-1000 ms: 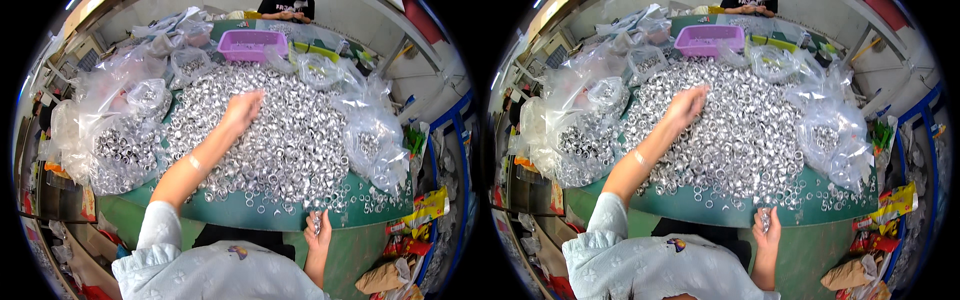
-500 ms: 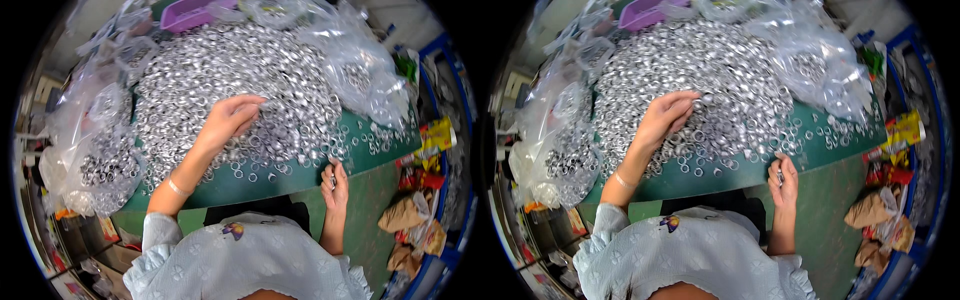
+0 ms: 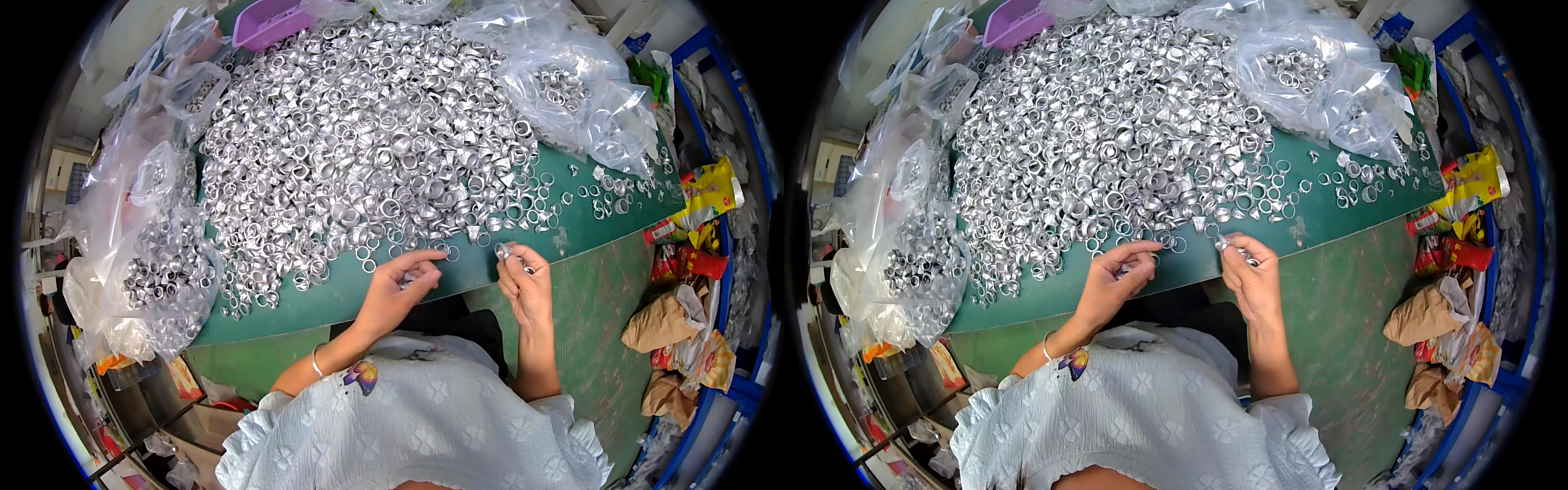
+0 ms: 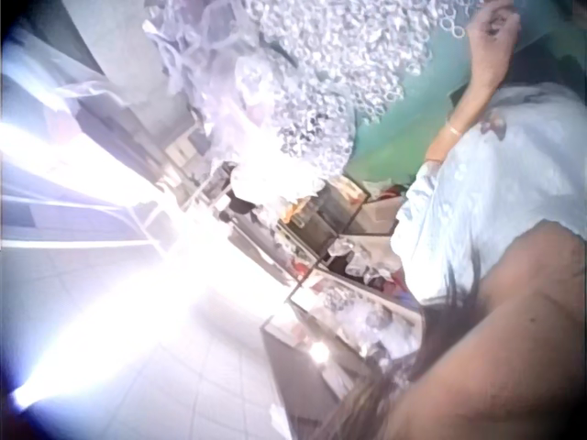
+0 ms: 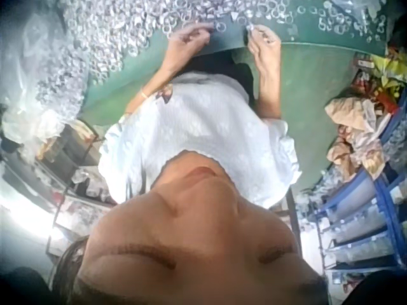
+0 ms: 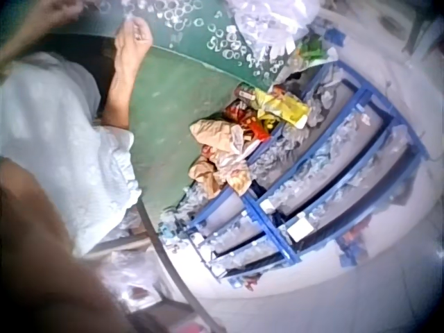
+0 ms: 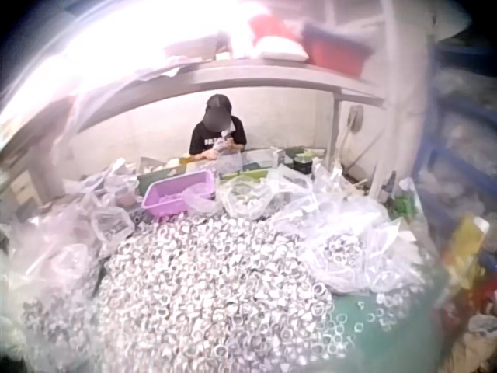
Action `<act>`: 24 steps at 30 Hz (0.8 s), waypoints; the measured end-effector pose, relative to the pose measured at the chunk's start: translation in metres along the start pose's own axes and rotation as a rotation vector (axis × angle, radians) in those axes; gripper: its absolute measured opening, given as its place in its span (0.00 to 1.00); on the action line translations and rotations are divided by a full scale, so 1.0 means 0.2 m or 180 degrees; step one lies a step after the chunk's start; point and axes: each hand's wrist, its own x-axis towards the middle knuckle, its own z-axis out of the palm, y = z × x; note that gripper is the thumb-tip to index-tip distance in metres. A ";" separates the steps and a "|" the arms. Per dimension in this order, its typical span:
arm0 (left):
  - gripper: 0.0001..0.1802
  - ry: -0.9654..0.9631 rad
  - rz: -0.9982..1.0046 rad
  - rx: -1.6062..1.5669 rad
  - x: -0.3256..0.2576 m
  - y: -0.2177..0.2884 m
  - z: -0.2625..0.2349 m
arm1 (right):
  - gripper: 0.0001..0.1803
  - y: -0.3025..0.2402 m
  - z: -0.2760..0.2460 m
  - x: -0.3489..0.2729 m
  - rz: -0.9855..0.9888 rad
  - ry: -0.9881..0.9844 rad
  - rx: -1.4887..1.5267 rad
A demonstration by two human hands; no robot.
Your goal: The person sorts small metal tabs from a large pile on a green table by hand, picking them up individually and moving them into plastic bags or different areas of the table.
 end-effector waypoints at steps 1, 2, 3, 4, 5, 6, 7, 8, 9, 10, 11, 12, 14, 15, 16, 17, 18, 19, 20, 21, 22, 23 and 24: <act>0.16 -0.0069 0.0100 0.0104 0.01 0.01 0.03 | 0.05 0.01 0.01 -0.01 0.0049 -0.0111 0.0208; 0.17 -0.0136 0.0047 0.0107 0.01 0.01 0.04 | 0.05 0.02 0.02 -0.01 0.0098 -0.0222 0.0416; 0.17 -0.0179 0.0218 0.0213 0.02 0.00 0.06 | 0.05 0.02 0.02 -0.02 0.0147 -0.0333 0.0625; 0.16 -0.0223 0.0393 0.0316 0.03 -0.02 0.07 | 0.04 0.04 0.01 -0.02 0.0100 -0.0483 0.0729; 0.16 -0.0267 0.0567 0.0419 0.03 -0.03 0.08 | 0.04 0.05 0.01 -0.02 0.0071 -0.0575 0.0722; 0.15 -0.0261 0.0524 0.0429 0.03 -0.02 0.09 | 0.04 0.05 0.01 -0.02 0.0043 -0.0668 0.0716; 0.15 -0.0260 0.0484 0.0438 0.03 -0.02 0.09 | 0.04 0.05 0.00 -0.02 0.0009 -0.0760 0.0706; 0.15 -0.0258 0.0443 0.0447 0.03 -0.02 0.09 | 0.05 0.05 0.00 -0.02 0.0033 -0.0747 0.0866; 0.14 -0.0225 0.0342 0.0391 0.02 -0.02 0.09 | 0.06 0.04 -0.01 -0.02 0.0057 -0.0735 0.1025; 0.14 -0.0194 0.0240 0.0337 0.01 -0.01 0.09 | 0.06 0.03 -0.01 -0.01 0.0081 -0.0722 0.1185; 0.14 -0.0161 0.0138 0.0281 0.00 -0.01 0.08 | 0.08 0.03 -0.02 0.00 0.0066 -0.0708 0.1361; 0.14 -0.0128 0.0103 0.0225 0.00 -0.01 0.08 | 0.09 0.03 -0.03 0.03 0.0052 -0.0695 0.1536; 0.13 -0.0062 0.0029 0.0107 -0.01 -0.02 0.07 | 0.11 0.00 -0.01 0.05 0.0057 -0.0411 0.1628; 0.13 -0.0040 0.0018 0.0075 -0.01 -0.03 0.06 | 0.11 0.01 -0.03 0.06 0.0105 -0.0408 0.1539; 0.13 -0.0019 0.0005 0.0045 -0.02 -0.04 0.05 | 0.12 0.01 -0.05 0.08 0.0152 -0.0404 0.1453; 0.13 0.0002 -0.0007 0.0015 -0.02 -0.04 0.04 | 0.12 0.02 -0.07 0.09 0.0199 -0.0400 0.1366; 0.13 0.0016 -0.0082 0.0020 -0.03 -0.04 0.04 | 0.12 0.03 -0.08 0.10 0.0041 -0.0099 0.0552; 0.13 0.0036 -0.0155 0.0024 -0.04 -0.05 0.03 | 0.11 0.02 -0.06 0.11 -0.0040 -0.0001 0.0253; 0.13 0.0055 -0.0227 0.0028 -0.04 -0.05 0.02 | 0.11 0.01 -0.03 0.11 -0.0123 0.0098 -0.0046; 0.13 0.0071 -0.0221 0.0023 -0.04 -0.05 0.02 | 0.10 0.00 -0.01 0.12 -0.0206 0.0197 -0.0344; 0.13 0.0080 -0.0215 0.0018 -0.05 -0.05 0.02 | 0.07 0.00 -0.03 0.13 -0.0280 0.0181 -0.0707; 0.13 0.0087 -0.0210 0.0014 -0.05 -0.05 0.03 | 0.07 0.00 -0.04 0.13 -0.0297 0.0212 -0.0848; 0.13 0.0084 -0.0215 0.0015 -0.05 -0.05 0.03 | 0.07 0.01 -0.06 0.13 -0.0315 0.0245 -0.0988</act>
